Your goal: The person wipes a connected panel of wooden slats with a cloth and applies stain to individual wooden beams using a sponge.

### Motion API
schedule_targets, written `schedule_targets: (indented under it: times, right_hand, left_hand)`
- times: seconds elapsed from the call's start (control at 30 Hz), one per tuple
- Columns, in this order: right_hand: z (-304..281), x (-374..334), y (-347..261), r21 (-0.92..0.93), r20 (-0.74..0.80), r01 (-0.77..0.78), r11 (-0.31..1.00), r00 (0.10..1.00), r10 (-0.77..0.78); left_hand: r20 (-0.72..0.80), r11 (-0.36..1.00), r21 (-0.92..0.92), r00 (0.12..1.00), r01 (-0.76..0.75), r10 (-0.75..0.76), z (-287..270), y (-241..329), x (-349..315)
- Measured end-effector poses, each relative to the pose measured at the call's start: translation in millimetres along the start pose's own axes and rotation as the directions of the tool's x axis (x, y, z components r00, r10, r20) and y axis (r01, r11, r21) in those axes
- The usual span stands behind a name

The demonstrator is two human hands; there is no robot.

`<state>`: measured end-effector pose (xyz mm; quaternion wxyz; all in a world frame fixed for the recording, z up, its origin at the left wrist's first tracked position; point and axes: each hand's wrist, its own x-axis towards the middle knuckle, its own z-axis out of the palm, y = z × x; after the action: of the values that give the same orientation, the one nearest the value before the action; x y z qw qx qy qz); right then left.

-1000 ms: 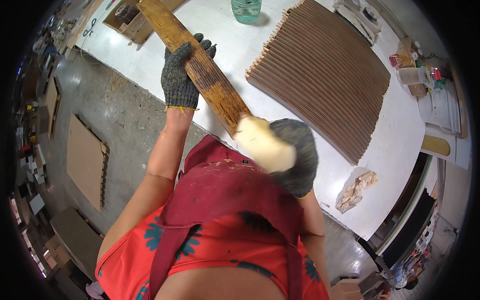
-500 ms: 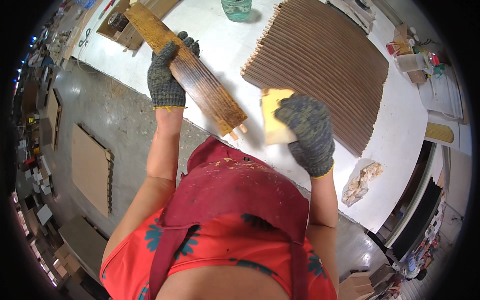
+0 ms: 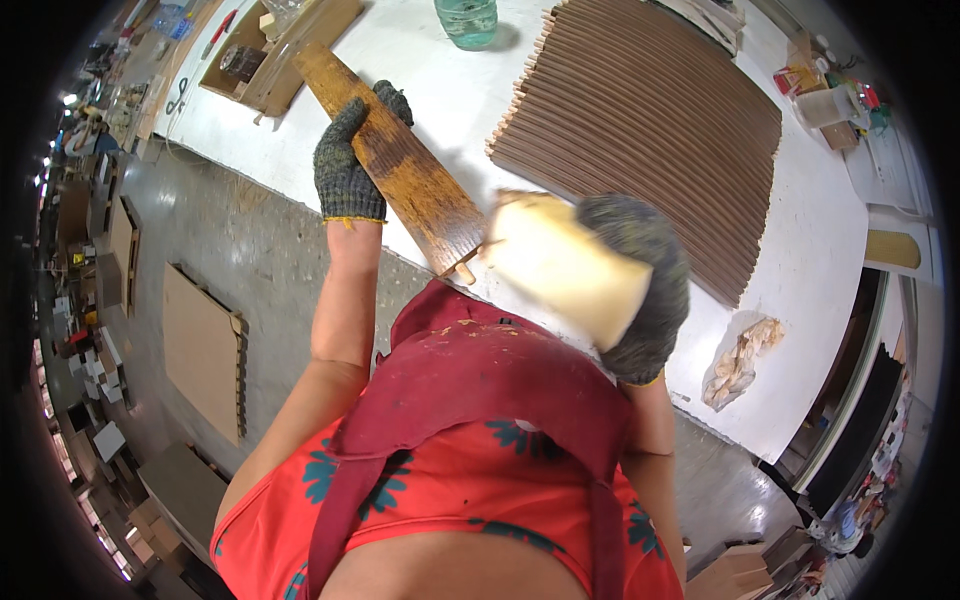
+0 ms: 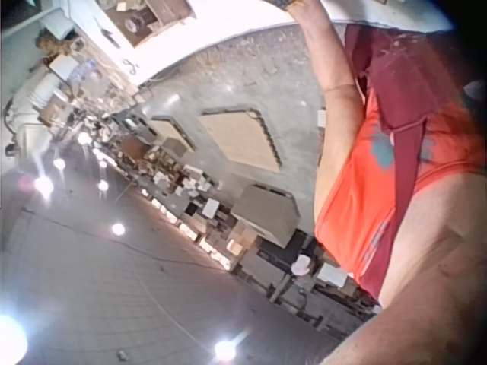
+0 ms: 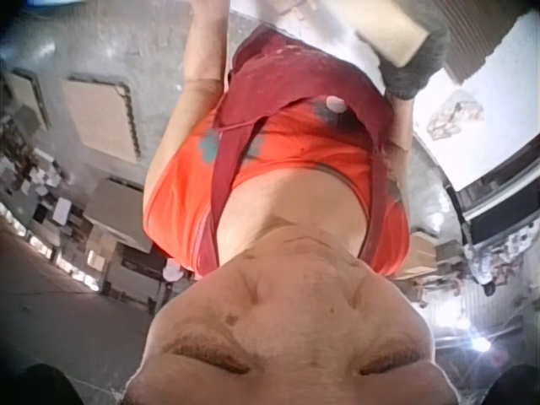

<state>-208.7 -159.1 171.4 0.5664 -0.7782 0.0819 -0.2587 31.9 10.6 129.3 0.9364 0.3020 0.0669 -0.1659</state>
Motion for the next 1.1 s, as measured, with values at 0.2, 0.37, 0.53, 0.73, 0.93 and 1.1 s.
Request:
schedule_targets:
  times: [0.2, 0.37, 0.53, 0.73, 0.93, 1.1]
  right_hand:
    - [4.6, 27.7, -24.3, -0.314, 0.638, 0.483, 0.817, 0.745, -0.194]
    - [0.1, 53.3, -17.1, -0.292, 0.505, 0.498, 0.816, 0.805, -0.311]
    - [-11.6, 42.0, 22.3, -0.209, 0.049, 0.257, 0.944, 0.966, -0.252]
    - [14.4, 14.6, 11.2, 0.513, -0.271, -0.245, 0.823, 0.863, 0.426]
    - [45.6, 27.3, -6.7, 0.227, -0.257, 0.153, 0.962, 0.962, -0.092]
    - [58.8, 42.1, -11.4, 0.35, -0.189, 0.317, 0.882, 0.945, -0.265]
  left_hand:
    - [0.065, 0.998, 0.03, 0.996, 0.056, -0.058, -2.0, -3.0, 2.9]
    - [0.036, 0.998, 0.051, 0.999, -0.03, 0.028, -8.1, 6.3, 4.7]
    - [-0.004, 0.991, -0.129, 0.999, 0.039, -0.04, 8.7, 21.1, -4.8]
    - [0.061, 0.99, -0.132, 0.997, 0.048, -0.041, -2.8, 15.9, -0.8]
    - [0.11, 0.904, -0.407, 0.99, 0.13, -0.093, 4.8, 10.1, 0.1]
    - [0.381, 0.816, -0.478, 0.914, 0.325, -0.14, -13.3, 1.1, 9.1]
